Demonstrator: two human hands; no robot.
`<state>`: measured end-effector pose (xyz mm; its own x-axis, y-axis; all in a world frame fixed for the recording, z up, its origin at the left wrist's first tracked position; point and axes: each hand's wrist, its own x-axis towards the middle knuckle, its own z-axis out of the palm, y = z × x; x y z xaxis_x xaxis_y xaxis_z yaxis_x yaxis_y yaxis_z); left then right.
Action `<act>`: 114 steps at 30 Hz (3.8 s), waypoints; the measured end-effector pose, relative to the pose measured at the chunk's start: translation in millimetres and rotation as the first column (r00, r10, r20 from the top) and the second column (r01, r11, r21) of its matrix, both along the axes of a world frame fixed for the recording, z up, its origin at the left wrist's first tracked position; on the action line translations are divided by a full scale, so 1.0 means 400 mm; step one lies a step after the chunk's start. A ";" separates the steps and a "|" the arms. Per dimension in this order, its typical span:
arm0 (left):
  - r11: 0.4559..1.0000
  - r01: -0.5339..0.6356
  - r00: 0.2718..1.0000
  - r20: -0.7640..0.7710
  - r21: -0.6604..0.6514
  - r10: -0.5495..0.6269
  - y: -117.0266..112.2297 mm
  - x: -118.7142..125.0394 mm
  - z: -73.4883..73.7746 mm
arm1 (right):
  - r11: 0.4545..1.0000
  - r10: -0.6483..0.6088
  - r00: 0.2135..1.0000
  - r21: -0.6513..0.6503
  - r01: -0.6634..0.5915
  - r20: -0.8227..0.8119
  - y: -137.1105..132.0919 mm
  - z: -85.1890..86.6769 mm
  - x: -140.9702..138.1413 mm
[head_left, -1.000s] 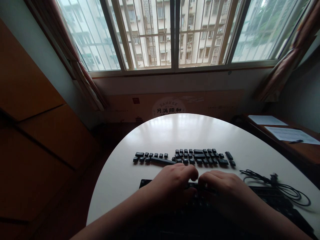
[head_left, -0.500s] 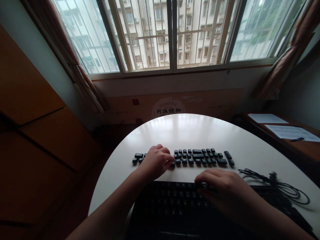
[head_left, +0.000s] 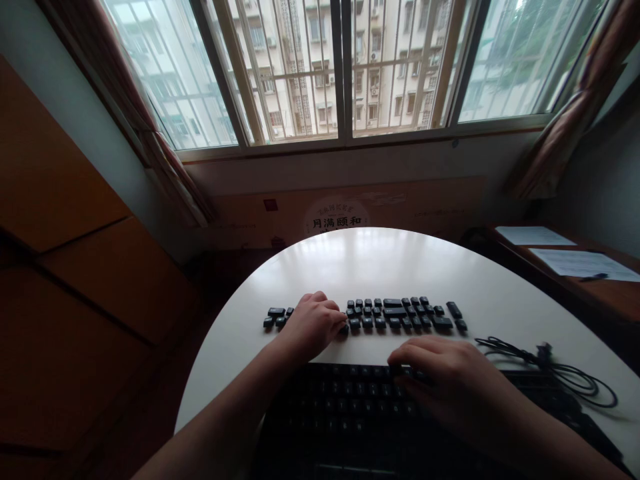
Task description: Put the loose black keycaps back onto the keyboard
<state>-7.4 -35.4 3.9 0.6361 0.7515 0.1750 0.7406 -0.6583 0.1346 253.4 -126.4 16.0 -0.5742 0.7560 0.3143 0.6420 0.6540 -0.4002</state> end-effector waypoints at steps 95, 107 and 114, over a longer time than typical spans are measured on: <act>0.975 -0.165 0.979 0.142 0.149 0.144 -0.026 0.001 0.054 | 0.993 0.078 0.989 -0.101 -0.066 0.122 -0.087 -0.041 -0.091; 0.882 -0.414 0.878 0.354 0.225 0.322 0.006 -0.043 0.048 | 0.989 0.031 0.998 -0.144 -0.024 0.047 -0.095 -0.052 -0.103; 0.864 -0.457 0.845 0.407 0.213 0.347 0.013 -0.054 0.051 | 0.975 0.017 1.000 -0.224 -0.011 0.025 -0.089 -0.051 -0.099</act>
